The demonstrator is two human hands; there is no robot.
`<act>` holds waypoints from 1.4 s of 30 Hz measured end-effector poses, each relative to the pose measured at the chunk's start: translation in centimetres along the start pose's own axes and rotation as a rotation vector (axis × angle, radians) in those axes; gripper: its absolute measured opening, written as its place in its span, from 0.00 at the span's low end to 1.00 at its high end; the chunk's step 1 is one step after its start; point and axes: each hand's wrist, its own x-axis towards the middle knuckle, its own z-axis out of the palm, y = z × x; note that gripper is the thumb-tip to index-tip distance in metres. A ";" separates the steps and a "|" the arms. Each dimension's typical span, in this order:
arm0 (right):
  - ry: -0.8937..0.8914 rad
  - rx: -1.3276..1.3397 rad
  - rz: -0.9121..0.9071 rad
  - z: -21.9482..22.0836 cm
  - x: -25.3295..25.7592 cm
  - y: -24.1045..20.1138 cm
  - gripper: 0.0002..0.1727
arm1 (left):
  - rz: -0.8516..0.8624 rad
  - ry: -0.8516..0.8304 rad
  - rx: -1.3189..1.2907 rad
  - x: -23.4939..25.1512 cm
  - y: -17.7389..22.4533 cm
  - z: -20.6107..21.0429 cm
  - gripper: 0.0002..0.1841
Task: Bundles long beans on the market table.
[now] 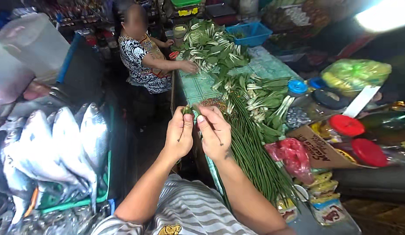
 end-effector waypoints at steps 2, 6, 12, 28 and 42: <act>0.047 0.037 -0.022 0.5 -0.5 0.2 0.14 | 0.011 0.003 -0.040 -0.1 0.1 0.3 0.15; 0.151 0.079 -0.025 0.8 -1.0 0.5 0.08 | -0.021 -0.020 -0.098 -0.2 0.4 0.4 0.17; 0.197 -0.167 -0.183 1.2 -1.6 0.8 0.08 | -0.079 -0.009 -0.183 -0.1 0.7 0.7 0.16; -0.130 -0.340 -0.157 -2.2 1.1 -0.4 0.20 | -0.264 -0.008 -0.327 -0.5 -1.1 0.7 0.15; -0.123 -0.125 -0.316 -2.6 1.5 1.4 0.08 | -0.066 -0.332 -0.041 0.3 1.5 -1.9 0.19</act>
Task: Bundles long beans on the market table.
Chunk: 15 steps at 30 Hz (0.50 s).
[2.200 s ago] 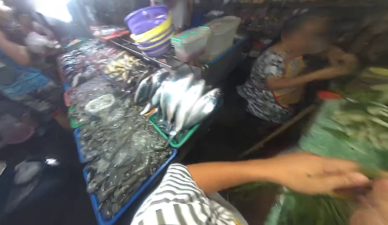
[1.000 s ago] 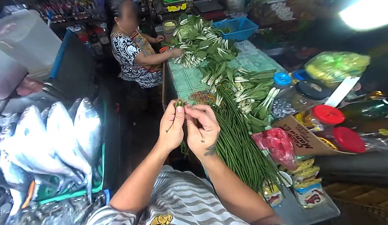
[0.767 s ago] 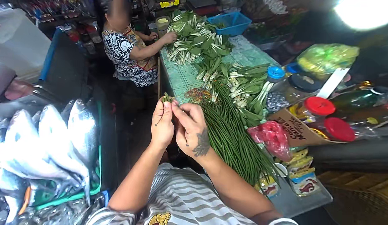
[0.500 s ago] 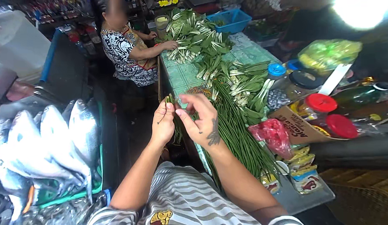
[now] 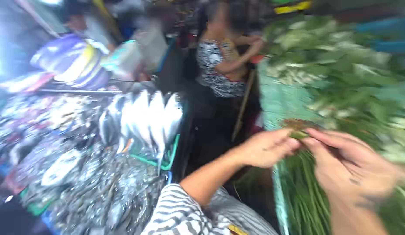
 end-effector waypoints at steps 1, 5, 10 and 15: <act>0.018 -0.078 -0.028 0.4 -0.1 -0.3 0.08 | 0.033 0.020 0.053 0.2 0.1 -0.1 0.17; 0.126 -0.006 0.027 1.9 -0.9 -1.0 0.07 | 0.146 0.065 0.177 0.3 -0.1 0.1 0.12; 0.061 0.525 0.320 1.9 -0.6 -1.2 0.08 | 0.195 0.063 0.181 -0.1 0.1 -0.3 0.12; 0.046 0.560 0.371 1.6 -0.6 -1.8 0.10 | 0.218 0.050 0.170 -0.2 0.3 -0.2 0.12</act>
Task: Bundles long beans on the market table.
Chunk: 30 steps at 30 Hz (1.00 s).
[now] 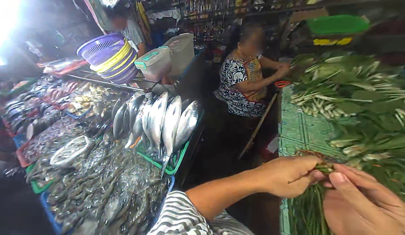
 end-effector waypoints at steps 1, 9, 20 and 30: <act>-0.001 0.006 0.009 0.0 -0.1 -0.1 0.10 | 0.002 0.000 -0.001 0.0 0.0 0.0 0.12; -0.042 -0.039 -0.021 -0.6 -0.6 -0.3 0.11 | 0.007 -0.038 0.022 -0.4 0.1 0.3 0.11; -0.114 -0.633 -0.051 -2.1 -1.3 -1.7 0.15 | -0.158 -0.161 0.521 -0.8 0.1 1.7 0.08; -0.280 -0.631 0.052 -5.0 0.8 0.2 0.09 | -0.243 -0.204 -0.087 -2.0 -3.8 1.6 0.17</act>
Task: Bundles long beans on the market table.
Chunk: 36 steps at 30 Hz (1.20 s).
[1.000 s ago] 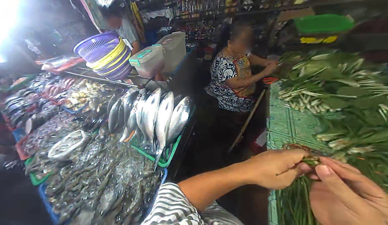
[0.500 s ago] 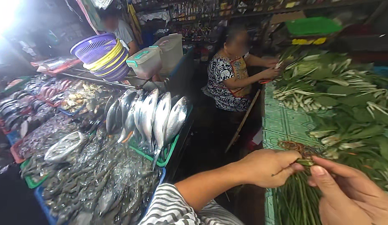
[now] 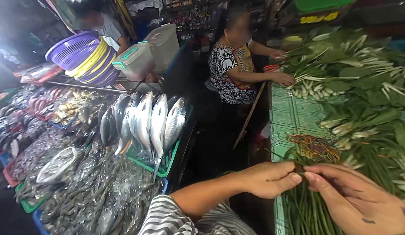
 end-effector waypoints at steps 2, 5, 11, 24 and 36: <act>-0.089 0.018 0.001 -1.1 0.9 0.9 0.08 | -0.104 -0.066 -0.315 0.9 -1.3 -0.2 0.18; -0.159 0.026 -0.001 -1.9 3.2 2.4 0.08 | -0.208 -0.212 -0.633 3.4 -3.5 -1.5 0.17; -0.125 -0.112 0.074 -3.8 8.5 4.6 0.11 | -0.284 -0.150 -0.653 8.6 -6.7 -2.8 0.15; 0.259 -0.401 0.299 -3.7 9.6 6.3 0.04 | -0.111 -0.527 -0.551 17.7 -13.6 -4.1 0.15; 0.525 -0.188 0.579 2.1 1.2 5.6 0.05 | -0.440 -1.419 -1.036 17.4 -19.4 -1.0 0.19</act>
